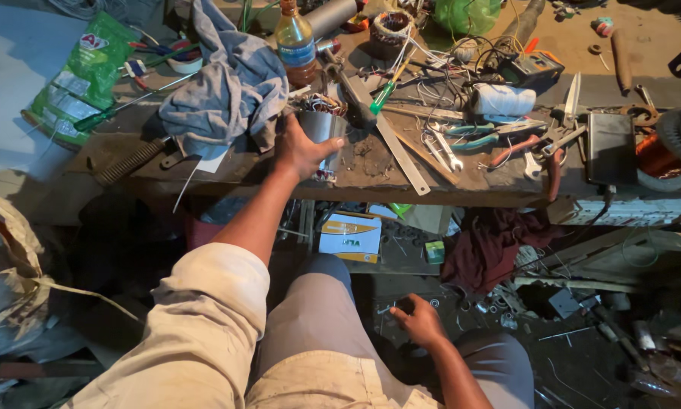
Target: The person works on a cylindrical electric motor stator, using a hammer and metal bar to tap and adjust the rotor shaft, then uses a screwdriver to pry and manipulate the windings. The person rotates the stator and continues to adjust internal components with the screwdriver.
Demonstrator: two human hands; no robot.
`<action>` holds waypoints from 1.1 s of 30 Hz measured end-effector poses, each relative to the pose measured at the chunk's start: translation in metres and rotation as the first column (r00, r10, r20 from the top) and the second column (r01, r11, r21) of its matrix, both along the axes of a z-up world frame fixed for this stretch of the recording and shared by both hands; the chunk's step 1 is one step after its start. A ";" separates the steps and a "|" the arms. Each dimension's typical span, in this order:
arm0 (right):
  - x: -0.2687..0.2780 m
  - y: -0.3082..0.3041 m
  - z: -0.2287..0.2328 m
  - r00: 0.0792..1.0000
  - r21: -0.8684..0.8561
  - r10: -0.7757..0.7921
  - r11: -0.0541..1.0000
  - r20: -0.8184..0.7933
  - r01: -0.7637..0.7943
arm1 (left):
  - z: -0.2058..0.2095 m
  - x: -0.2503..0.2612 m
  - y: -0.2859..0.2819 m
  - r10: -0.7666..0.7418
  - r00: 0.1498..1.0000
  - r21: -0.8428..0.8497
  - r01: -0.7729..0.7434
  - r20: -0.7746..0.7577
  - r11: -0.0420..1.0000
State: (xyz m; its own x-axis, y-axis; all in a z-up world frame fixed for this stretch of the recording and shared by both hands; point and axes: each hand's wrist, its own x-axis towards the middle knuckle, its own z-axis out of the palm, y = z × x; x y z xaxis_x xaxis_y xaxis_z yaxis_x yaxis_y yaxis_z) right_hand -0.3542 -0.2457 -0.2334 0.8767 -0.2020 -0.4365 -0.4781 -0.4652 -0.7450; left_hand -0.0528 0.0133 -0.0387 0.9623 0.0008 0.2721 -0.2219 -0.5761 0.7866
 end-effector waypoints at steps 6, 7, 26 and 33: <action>-0.001 -0.002 0.019 0.997 -0.053 -0.020 0.998 -0.073 0.016 | 0.011 -0.003 0.001 -0.100 0.993 0.000 0.100 0.064 0.995; -0.002 -0.002 0.021 0.998 -0.060 -0.019 0.998 -0.062 0.015 | 0.012 -0.005 0.001 -0.109 0.993 0.018 0.109 0.033 0.994; 0.000 -0.008 0.007 0.997 -0.133 0.013 0.991 -0.078 -0.023 | 0.094 -0.003 -0.038 -0.383 0.874 0.786 0.454 -0.300 0.419; 0.005 -0.006 -0.018 0.993 -0.180 0.083 0.981 0.086 -0.067 | 0.089 -0.003 -0.050 -0.337 0.907 0.744 0.404 -0.251 0.533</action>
